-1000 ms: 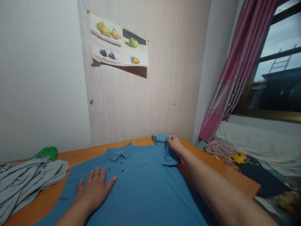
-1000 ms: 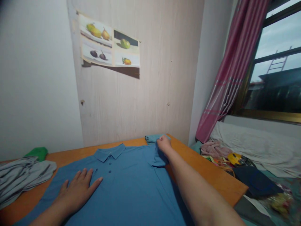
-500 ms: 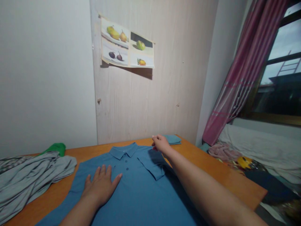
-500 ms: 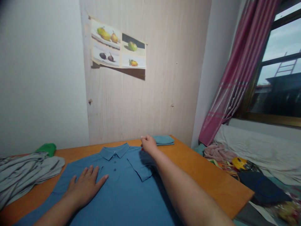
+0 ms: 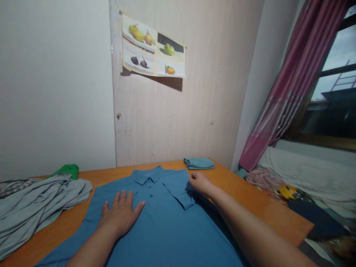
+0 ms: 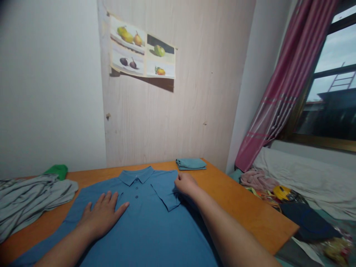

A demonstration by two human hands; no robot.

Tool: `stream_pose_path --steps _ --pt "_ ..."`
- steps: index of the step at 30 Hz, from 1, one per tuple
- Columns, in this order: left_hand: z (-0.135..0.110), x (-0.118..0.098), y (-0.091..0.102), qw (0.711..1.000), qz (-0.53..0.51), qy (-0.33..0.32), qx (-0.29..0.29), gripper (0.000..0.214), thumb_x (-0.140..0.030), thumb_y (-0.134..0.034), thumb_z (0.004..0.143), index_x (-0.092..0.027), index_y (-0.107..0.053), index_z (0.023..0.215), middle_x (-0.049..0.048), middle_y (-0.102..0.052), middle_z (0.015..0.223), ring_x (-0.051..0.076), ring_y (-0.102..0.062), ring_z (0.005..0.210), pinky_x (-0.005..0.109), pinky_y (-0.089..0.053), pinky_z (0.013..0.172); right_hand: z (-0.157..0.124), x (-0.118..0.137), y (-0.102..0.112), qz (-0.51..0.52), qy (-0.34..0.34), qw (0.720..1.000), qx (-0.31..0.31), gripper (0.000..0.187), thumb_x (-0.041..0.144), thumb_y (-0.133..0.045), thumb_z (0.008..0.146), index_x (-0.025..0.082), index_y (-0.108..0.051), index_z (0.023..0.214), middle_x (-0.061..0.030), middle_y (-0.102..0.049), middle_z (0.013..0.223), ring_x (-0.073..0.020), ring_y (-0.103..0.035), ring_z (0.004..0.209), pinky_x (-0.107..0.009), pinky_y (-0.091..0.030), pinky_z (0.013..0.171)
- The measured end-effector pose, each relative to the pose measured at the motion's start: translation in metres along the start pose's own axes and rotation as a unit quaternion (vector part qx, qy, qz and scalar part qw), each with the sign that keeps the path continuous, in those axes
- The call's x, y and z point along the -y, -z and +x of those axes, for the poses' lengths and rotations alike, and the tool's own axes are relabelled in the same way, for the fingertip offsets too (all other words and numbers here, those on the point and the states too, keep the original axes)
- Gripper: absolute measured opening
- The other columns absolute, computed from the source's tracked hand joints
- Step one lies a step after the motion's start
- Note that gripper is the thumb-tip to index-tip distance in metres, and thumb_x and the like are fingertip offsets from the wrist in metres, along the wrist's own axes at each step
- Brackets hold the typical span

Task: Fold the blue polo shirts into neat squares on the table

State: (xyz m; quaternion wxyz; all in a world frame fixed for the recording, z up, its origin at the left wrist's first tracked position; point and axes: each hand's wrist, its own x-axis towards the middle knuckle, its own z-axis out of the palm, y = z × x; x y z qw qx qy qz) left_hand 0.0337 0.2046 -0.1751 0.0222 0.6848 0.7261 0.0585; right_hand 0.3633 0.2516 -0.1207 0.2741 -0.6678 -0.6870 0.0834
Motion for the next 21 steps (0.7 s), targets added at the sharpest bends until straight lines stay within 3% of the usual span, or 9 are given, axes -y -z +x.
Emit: stream_pose_path --steps 3,8,15,21 --pt "0.001 0.0 -0.001 1.0 0.0 -0.001 -0.001 0.096 -0.077 -0.023 0.085 -0.012 -0.029 0.157 0.0157 -0.018 0.165 0.036 -0.014 0.153 0.064 -0.013 0.118 -0.017 -0.012 0.01 -0.042 0.0 0.998 0.054 0.003 0.021 -0.063 0.075 0.02 -0.063 0.073 -0.0006 -0.063 0.07 -0.0145 -0.052 0.064 -0.025 -0.03 0.059" --pt "0.002 0.001 -0.001 1.0 0.0 -0.004 -0.006 0.096 -0.076 -0.024 0.085 -0.011 -0.031 0.156 0.0164 -0.02 0.164 0.037 -0.015 0.152 0.064 -0.014 0.118 -0.037 -0.028 0.016 -0.091 -0.016 0.99 0.108 0.009 0.023 -0.069 0.072 0.02 -0.065 0.081 -0.0015 -0.068 0.08 -0.0149 -0.058 0.071 -0.023 -0.034 0.061" --pt "0.001 0.001 0.001 1.0 0.007 -0.004 -0.002 0.096 -0.076 -0.024 0.085 -0.011 -0.031 0.156 0.016 -0.021 0.164 0.036 -0.016 0.152 0.063 -0.016 0.118 -0.042 -0.04 0.023 -0.176 -0.097 0.977 0.068 0.015 0.029 -0.059 0.085 0.019 -0.068 0.092 -0.0133 -0.072 0.099 -0.0284 -0.066 0.091 -0.033 -0.044 0.071" --pt "0.003 0.002 -0.001 1.0 0.008 -0.005 -0.004 0.096 -0.076 -0.023 0.085 -0.012 -0.031 0.156 0.0161 -0.021 0.164 0.037 -0.016 0.152 0.064 -0.016 0.118 -0.038 -0.024 0.034 -0.17 -0.055 0.983 0.045 0.026 0.029 -0.05 0.091 0.019 -0.069 0.105 -0.0135 -0.073 0.108 -0.028 -0.066 0.102 -0.035 -0.047 0.083"
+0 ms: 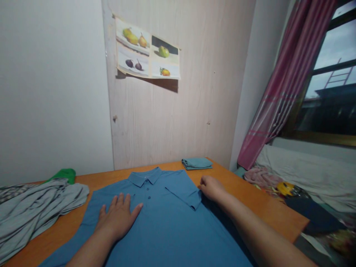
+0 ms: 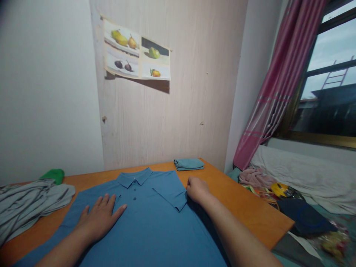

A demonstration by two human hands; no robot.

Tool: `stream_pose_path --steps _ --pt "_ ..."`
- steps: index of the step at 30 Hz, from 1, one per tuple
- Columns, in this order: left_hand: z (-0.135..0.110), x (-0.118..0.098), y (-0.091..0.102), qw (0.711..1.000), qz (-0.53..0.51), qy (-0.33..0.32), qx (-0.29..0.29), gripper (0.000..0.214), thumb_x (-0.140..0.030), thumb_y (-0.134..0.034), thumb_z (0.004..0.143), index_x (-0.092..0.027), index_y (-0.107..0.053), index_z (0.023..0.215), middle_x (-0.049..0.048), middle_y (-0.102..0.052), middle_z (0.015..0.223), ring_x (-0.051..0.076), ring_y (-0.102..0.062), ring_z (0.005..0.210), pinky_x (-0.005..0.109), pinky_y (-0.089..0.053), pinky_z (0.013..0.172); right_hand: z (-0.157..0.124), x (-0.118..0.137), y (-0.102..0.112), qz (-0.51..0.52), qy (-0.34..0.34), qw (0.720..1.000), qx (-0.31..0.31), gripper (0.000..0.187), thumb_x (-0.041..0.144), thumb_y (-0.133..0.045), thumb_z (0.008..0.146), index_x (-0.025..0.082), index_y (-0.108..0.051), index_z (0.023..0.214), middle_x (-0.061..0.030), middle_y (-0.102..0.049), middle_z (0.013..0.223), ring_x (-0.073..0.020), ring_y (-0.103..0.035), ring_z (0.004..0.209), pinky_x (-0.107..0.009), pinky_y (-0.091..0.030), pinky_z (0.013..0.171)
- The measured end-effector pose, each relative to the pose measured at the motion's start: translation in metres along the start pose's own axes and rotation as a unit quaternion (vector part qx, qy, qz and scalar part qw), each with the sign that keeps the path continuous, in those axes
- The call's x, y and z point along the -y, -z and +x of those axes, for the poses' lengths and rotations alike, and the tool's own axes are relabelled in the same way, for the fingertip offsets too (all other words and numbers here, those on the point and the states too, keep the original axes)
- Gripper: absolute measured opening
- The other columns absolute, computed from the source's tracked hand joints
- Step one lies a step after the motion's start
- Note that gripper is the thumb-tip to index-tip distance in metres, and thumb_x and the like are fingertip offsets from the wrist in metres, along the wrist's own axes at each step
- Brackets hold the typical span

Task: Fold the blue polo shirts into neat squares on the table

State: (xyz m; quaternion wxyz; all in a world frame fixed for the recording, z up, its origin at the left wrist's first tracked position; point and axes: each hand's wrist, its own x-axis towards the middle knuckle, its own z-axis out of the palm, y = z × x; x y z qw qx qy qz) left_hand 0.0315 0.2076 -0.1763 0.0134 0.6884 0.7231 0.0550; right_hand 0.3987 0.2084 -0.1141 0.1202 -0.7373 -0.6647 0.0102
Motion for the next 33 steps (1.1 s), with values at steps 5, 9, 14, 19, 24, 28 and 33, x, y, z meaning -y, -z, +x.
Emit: stream_pose_path --steps 5,9,14,19,24,28,33 --pt "0.0 -0.001 0.001 1.0 -0.002 -0.001 -0.004 0.095 -0.076 -0.024 0.086 -0.012 -0.032 0.156 0.0165 -0.02 0.164 0.037 -0.016 0.152 0.064 -0.016 0.118 -0.003 0.018 -0.018 0.043 0.138 0.989 0.023 0.054 0.039 -0.038 0.099 0.013 -0.05 0.145 -0.0158 -0.045 0.154 -0.0255 -0.041 0.142 -0.036 -0.033 0.113" --pt "-0.004 -0.002 0.003 1.0 -0.011 0.001 0.002 0.095 -0.076 -0.026 0.086 -0.013 -0.032 0.156 0.0163 -0.02 0.164 0.037 -0.015 0.152 0.064 -0.014 0.118 -0.006 0.022 -0.036 0.008 0.162 0.979 0.125 0.078 0.058 -0.031 0.098 0.004 -0.034 0.154 -0.0218 -0.026 0.161 -0.0329 -0.021 0.151 -0.048 -0.019 0.121" --pt "-0.006 -0.003 0.004 1.0 -0.011 0.002 0.002 0.095 -0.076 -0.024 0.086 -0.013 -0.032 0.156 0.0167 -0.02 0.164 0.037 -0.014 0.152 0.064 -0.014 0.118 -0.007 0.039 -0.033 -0.019 0.14 0.986 0.093 0.08 0.063 -0.027 0.097 0.007 -0.035 0.154 -0.0207 -0.025 0.162 -0.0337 -0.018 0.151 -0.052 -0.01 0.122" --pt "-0.007 -0.003 0.004 1.0 -0.004 0.001 0.002 0.095 -0.077 -0.024 0.086 -0.012 -0.033 0.156 0.017 -0.02 0.164 0.037 -0.015 0.152 0.064 -0.015 0.118 -0.016 0.053 -0.042 0.013 0.195 0.974 0.116 0.087 0.068 -0.018 0.097 0.006 -0.025 0.158 -0.0182 -0.018 0.164 -0.03 -0.011 0.153 -0.047 -0.008 0.123" --pt "-0.01 -0.004 0.006 1.0 -0.006 0.003 0.003 0.096 -0.077 -0.021 0.087 -0.012 -0.031 0.156 0.0164 -0.019 0.164 0.036 -0.014 0.153 0.063 -0.015 0.119 -0.02 0.052 -0.051 0.01 0.192 0.972 0.136 0.088 0.069 -0.017 0.096 0.007 -0.022 0.159 -0.0174 -0.015 0.165 -0.0298 -0.009 0.153 -0.047 -0.006 0.123" --pt "-0.012 -0.006 0.008 1.0 -0.003 0.006 0.008 0.096 -0.077 -0.017 0.087 -0.012 -0.03 0.157 0.0158 -0.018 0.164 0.036 -0.013 0.153 0.062 -0.013 0.119 -0.019 0.051 -0.051 0.012 0.193 0.972 0.13 0.089 0.07 -0.015 0.095 0.008 -0.022 0.159 -0.0163 -0.014 0.165 -0.0293 -0.009 0.153 -0.046 -0.006 0.123" --pt "-0.014 -0.008 0.011 1.0 -0.006 0.01 0.007 0.099 -0.079 -0.014 0.086 -0.013 -0.03 0.157 0.0165 -0.017 0.164 0.036 -0.012 0.153 0.062 -0.013 0.119 -0.015 0.051 -0.056 0.012 0.195 0.972 0.127 0.09 0.071 -0.015 0.095 0.009 -0.023 0.159 -0.0143 -0.016 0.165 -0.0286 -0.009 0.153 -0.047 -0.006 0.123"
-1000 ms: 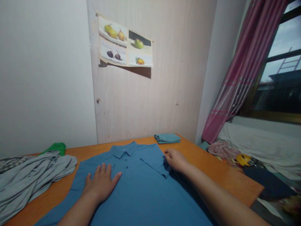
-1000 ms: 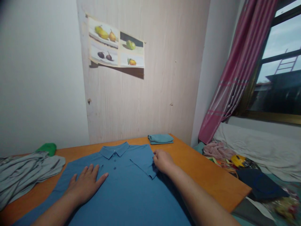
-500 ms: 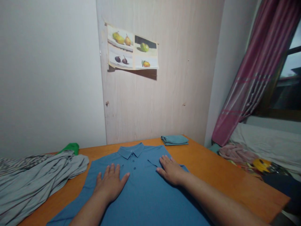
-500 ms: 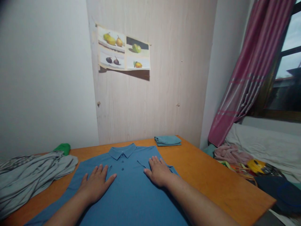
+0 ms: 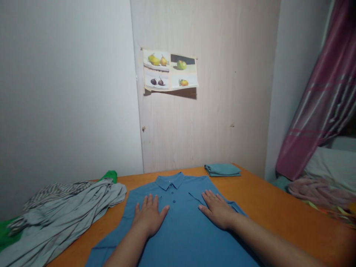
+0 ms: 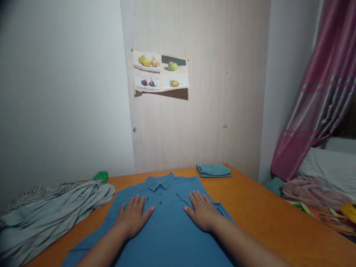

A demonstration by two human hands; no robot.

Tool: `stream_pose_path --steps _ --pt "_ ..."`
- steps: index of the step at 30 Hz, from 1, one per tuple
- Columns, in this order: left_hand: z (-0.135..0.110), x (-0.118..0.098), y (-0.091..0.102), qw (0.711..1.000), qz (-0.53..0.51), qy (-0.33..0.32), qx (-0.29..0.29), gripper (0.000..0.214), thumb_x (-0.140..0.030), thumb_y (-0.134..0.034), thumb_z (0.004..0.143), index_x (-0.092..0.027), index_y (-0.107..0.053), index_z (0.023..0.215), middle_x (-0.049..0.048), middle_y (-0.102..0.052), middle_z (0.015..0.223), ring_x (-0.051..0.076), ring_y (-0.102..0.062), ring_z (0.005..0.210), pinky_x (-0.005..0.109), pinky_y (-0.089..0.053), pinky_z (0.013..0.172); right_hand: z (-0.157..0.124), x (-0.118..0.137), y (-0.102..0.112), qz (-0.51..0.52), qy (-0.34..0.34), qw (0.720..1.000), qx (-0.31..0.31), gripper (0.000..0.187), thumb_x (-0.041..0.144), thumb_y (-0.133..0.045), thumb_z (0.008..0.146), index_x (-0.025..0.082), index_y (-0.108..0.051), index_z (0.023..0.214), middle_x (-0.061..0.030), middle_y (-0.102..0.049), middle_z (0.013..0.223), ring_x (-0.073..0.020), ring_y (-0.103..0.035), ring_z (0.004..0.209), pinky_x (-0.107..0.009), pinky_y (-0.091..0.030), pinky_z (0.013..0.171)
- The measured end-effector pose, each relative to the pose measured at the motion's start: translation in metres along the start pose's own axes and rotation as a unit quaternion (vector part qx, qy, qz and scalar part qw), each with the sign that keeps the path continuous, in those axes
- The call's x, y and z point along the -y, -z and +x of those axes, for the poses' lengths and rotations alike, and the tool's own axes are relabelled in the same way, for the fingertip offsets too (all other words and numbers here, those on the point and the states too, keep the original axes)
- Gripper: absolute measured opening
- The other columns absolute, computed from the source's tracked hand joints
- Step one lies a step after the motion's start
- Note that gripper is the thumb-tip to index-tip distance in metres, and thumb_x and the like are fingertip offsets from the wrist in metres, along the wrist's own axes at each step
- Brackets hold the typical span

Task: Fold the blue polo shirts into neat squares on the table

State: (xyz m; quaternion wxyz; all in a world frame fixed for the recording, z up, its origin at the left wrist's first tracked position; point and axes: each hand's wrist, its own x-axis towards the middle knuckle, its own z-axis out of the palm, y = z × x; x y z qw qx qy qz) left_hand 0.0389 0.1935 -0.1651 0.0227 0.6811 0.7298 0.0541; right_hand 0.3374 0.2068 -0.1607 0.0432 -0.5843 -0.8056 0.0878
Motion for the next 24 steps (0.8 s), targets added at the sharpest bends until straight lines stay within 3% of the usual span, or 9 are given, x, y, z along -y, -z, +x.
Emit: stream_pose_path --steps 8,18,24 --pt "0.022 0.004 -0.003 1.0 -0.011 -0.017 -0.008 0.102 -0.082 -0.013 0.085 -0.012 -0.031 0.157 0.0186 -0.019 0.164 0.038 -0.015 0.152 0.064 -0.015 0.118 0.019 -0.006 -0.003 -0.002 0.003 1.0 -0.014 0.089 0.071 -0.016 0.095 0.009 -0.025 0.158 -0.0152 -0.019 0.165 -0.029 -0.013 0.153 -0.047 -0.008 0.123" --pt "0.073 0.008 -0.006 1.0 -0.01 -0.02 -0.01 0.104 -0.084 -0.014 0.083 -0.012 -0.032 0.156 0.0191 -0.02 0.164 0.038 -0.015 0.152 0.063 -0.014 0.118 0.068 -0.019 -0.003 -0.001 0.004 1.0 -0.02 0.09 0.072 -0.015 0.094 0.009 -0.024 0.158 -0.0158 -0.02 0.164 -0.0292 -0.012 0.153 -0.048 -0.008 0.122" --pt "0.086 0.009 -0.008 1.0 -0.005 -0.026 -0.014 0.103 -0.084 -0.014 0.083 -0.013 -0.032 0.156 0.0194 -0.02 0.164 0.038 -0.017 0.152 0.063 -0.016 0.117 0.086 -0.027 -0.004 0.003 0.009 1.0 -0.021 0.092 0.074 -0.015 0.094 0.01 -0.024 0.159 -0.0162 -0.018 0.165 -0.0295 -0.011 0.153 -0.048 -0.007 0.122"
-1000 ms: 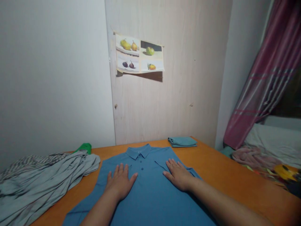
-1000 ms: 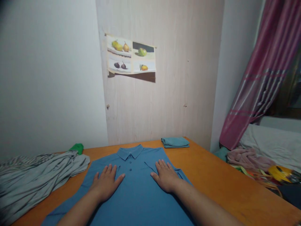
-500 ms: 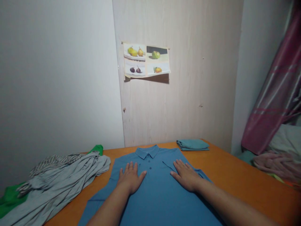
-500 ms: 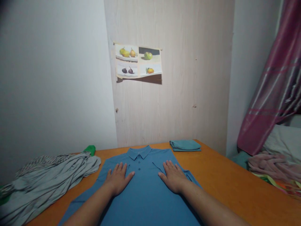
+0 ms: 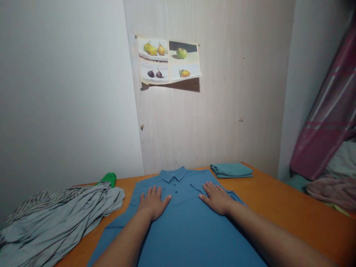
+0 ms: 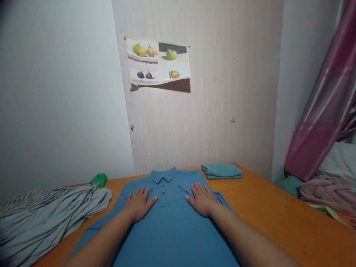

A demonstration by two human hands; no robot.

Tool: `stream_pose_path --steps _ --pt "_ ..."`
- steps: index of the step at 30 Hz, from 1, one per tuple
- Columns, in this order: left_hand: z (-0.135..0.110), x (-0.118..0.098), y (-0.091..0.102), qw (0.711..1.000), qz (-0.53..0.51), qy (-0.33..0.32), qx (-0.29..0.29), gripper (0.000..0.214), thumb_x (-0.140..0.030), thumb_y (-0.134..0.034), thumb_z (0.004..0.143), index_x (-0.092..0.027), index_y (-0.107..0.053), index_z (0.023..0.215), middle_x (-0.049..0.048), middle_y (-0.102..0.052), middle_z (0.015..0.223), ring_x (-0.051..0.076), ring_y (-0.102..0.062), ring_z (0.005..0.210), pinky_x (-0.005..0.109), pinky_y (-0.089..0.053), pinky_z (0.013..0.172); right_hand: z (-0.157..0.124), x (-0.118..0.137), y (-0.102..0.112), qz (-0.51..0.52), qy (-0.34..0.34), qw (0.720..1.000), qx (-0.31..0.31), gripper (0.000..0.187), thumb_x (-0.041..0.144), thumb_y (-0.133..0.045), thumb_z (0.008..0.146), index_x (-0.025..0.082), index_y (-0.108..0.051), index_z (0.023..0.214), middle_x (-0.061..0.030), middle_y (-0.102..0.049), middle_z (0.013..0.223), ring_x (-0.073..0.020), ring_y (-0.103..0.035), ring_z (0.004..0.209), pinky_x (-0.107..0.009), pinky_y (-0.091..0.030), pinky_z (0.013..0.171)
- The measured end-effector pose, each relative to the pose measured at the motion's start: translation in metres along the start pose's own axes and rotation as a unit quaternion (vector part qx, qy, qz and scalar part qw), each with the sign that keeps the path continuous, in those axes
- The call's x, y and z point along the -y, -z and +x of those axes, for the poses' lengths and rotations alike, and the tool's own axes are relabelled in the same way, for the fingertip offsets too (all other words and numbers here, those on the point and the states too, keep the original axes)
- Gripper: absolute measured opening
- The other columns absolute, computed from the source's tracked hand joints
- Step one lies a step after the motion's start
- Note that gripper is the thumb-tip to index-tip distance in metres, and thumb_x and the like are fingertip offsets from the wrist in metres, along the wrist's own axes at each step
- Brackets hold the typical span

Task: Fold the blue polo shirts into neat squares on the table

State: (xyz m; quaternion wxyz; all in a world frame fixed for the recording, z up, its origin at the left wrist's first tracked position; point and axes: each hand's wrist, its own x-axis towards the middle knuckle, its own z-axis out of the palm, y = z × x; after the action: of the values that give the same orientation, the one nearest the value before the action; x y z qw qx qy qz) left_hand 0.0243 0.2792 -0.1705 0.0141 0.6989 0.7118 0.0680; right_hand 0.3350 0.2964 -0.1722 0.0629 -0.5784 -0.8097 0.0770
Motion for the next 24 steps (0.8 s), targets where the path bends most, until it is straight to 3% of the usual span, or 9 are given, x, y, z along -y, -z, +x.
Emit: stream_pose_path --steps 6,10,15,19,22,24 --pt "-0.007 -0.004 0.003 0.997 0.03 -0.039 -0.052 0.087 -0.071 -0.02 0.092 -0.011 -0.041 0.151 0.0207 -0.035 0.159 0.037 -0.029 0.148 0.057 -0.021 0.118 0.001 0.002 0.002 0.005 0.004 1.0 0.005 0.092 0.074 -0.018 0.094 0.008 -0.025 0.158 -0.0171 -0.018 0.165 -0.0304 -0.009 0.153 -0.049 -0.009 0.122" --pt "-0.023 -0.006 0.014 0.992 0.049 -0.074 -0.09 0.072 -0.059 -0.026 0.097 -0.011 -0.046 0.147 0.0196 -0.04 0.156 0.034 -0.032 0.147 0.053 -0.019 0.119 -0.014 -0.002 0.016 0.062 0.005 0.998 -0.016 0.087 0.072 -0.025 0.095 0.01 -0.032 0.156 -0.0162 -0.024 0.163 -0.0292 -0.014 0.153 -0.047 -0.015 0.122" --pt "-0.057 0.006 0.033 0.995 0.026 -0.059 -0.08 0.07 -0.057 -0.028 0.097 -0.01 -0.044 0.147 0.0188 -0.041 0.156 0.034 -0.034 0.146 0.05 -0.024 0.117 -0.062 -0.029 0.053 0.176 -0.028 0.978 -0.104 0.084 0.069 -0.013 0.098 0.012 -0.048 0.148 -0.014 -0.042 0.155 -0.0264 -0.035 0.146 -0.043 -0.025 0.121" --pt "-0.092 0.019 0.042 0.996 -0.002 -0.079 -0.043 0.074 -0.058 -0.027 0.095 -0.007 -0.048 0.144 0.0186 -0.048 0.152 0.032 -0.04 0.143 0.043 -0.028 0.118 -0.113 -0.046 0.08 0.195 -0.08 0.967 -0.146 0.09 0.07 -0.007 0.097 0.008 -0.049 0.147 -0.0186 -0.046 0.151 -0.0296 -0.036 0.145 -0.044 -0.026 0.12" --pt "-0.126 0.021 0.046 0.997 -0.028 -0.066 -0.021 0.074 -0.06 -0.031 0.093 -0.009 -0.049 0.144 0.0152 -0.046 0.154 0.032 -0.039 0.144 0.041 -0.029 0.119 -0.148 -0.041 0.083 0.201 -0.086 0.963 -0.154 0.083 0.068 -0.014 0.098 0.011 -0.051 0.146 -0.0163 -0.051 0.148 -0.0303 -0.039 0.143 -0.046 -0.027 0.119" --pt "-0.151 0.018 0.047 0.997 -0.05 -0.059 -0.006 0.073 -0.06 -0.033 0.093 -0.012 -0.048 0.146 0.0125 -0.042 0.157 0.031 -0.036 0.146 0.042 -0.028 0.119 -0.168 -0.03 0.074 0.187 -0.061 0.971 -0.134 0.077 0.066 -0.017 0.099 0.015 -0.05 0.148 -0.0127 -0.05 0.15 -0.0286 -0.04 0.143 -0.045 -0.027 0.12"
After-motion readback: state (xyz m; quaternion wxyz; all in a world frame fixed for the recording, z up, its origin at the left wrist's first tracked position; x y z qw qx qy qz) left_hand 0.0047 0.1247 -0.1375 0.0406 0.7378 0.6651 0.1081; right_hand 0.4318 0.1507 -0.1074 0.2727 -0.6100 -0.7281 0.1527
